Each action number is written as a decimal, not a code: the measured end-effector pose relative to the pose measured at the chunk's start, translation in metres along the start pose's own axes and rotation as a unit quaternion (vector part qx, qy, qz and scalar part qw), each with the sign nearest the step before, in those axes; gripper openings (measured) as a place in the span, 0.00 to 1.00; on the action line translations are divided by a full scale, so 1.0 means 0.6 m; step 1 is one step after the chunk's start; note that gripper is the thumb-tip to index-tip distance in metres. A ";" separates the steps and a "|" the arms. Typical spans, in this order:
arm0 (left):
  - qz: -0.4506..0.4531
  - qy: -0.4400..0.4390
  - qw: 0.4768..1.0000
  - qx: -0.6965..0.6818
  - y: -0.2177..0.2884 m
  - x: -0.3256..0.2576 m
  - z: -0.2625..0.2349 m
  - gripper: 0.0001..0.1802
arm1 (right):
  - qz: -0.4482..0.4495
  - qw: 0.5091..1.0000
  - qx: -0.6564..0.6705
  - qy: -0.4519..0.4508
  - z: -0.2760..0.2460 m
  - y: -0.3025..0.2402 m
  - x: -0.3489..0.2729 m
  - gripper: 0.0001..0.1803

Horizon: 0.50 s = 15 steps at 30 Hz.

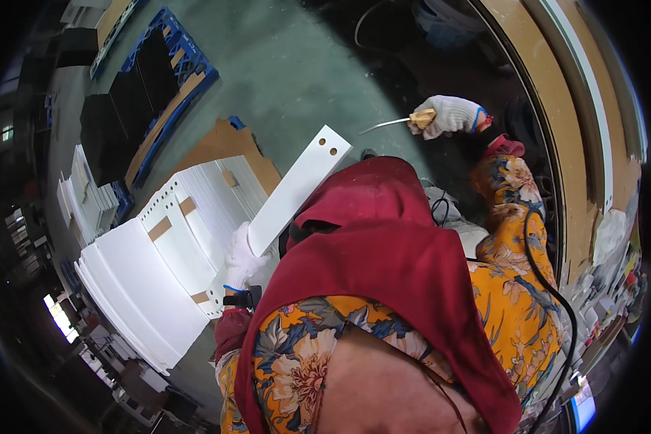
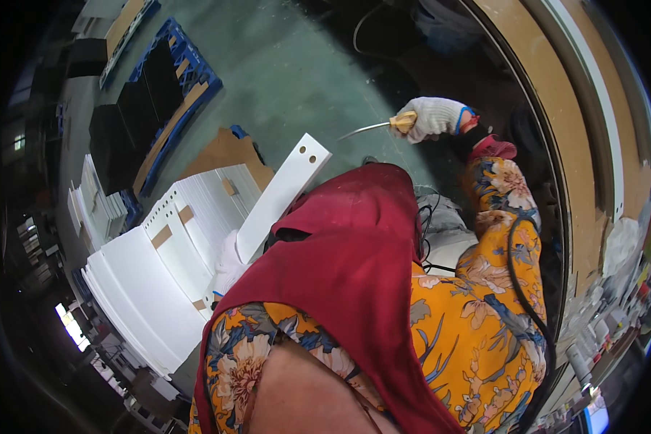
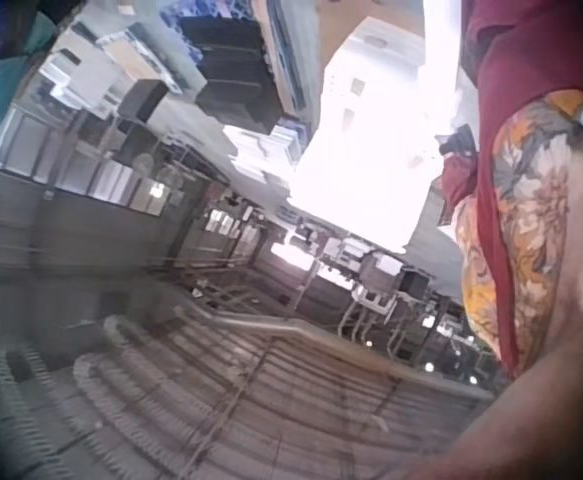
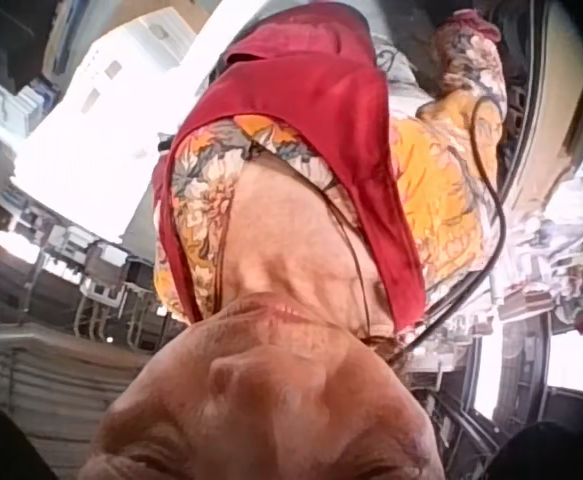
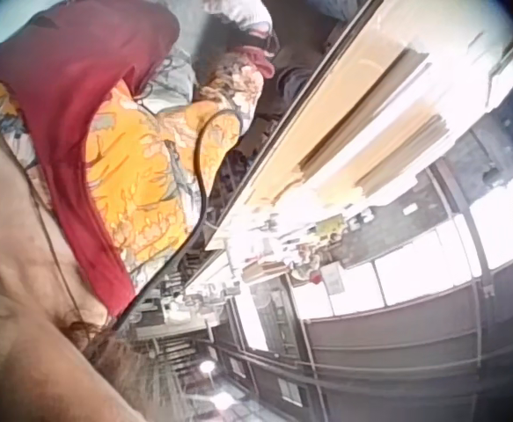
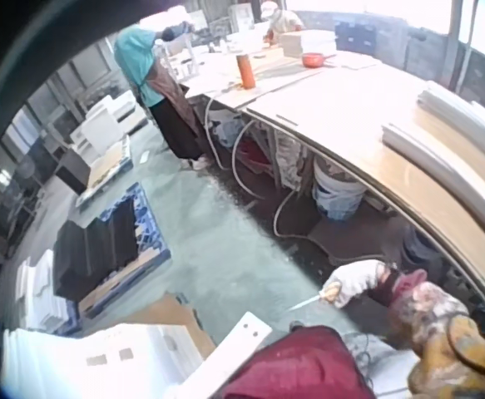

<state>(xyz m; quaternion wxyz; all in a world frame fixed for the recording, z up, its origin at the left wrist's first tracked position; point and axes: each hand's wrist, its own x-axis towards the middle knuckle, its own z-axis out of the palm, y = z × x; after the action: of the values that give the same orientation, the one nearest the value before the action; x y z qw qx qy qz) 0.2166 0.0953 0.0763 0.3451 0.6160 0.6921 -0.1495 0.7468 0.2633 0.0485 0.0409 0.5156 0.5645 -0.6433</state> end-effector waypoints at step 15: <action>0.108 0.094 0.989 -0.030 -0.034 0.009 0.022 0.39 | -0.045 0.998 0.039 0.026 0.011 0.023 0.000 0.13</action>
<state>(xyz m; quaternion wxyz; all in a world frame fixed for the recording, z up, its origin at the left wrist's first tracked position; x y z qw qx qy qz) 0.2011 0.0868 0.0587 0.3108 0.6877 0.6553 -0.0318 0.7515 0.2532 0.0377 -0.0231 0.5070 0.5627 -0.6525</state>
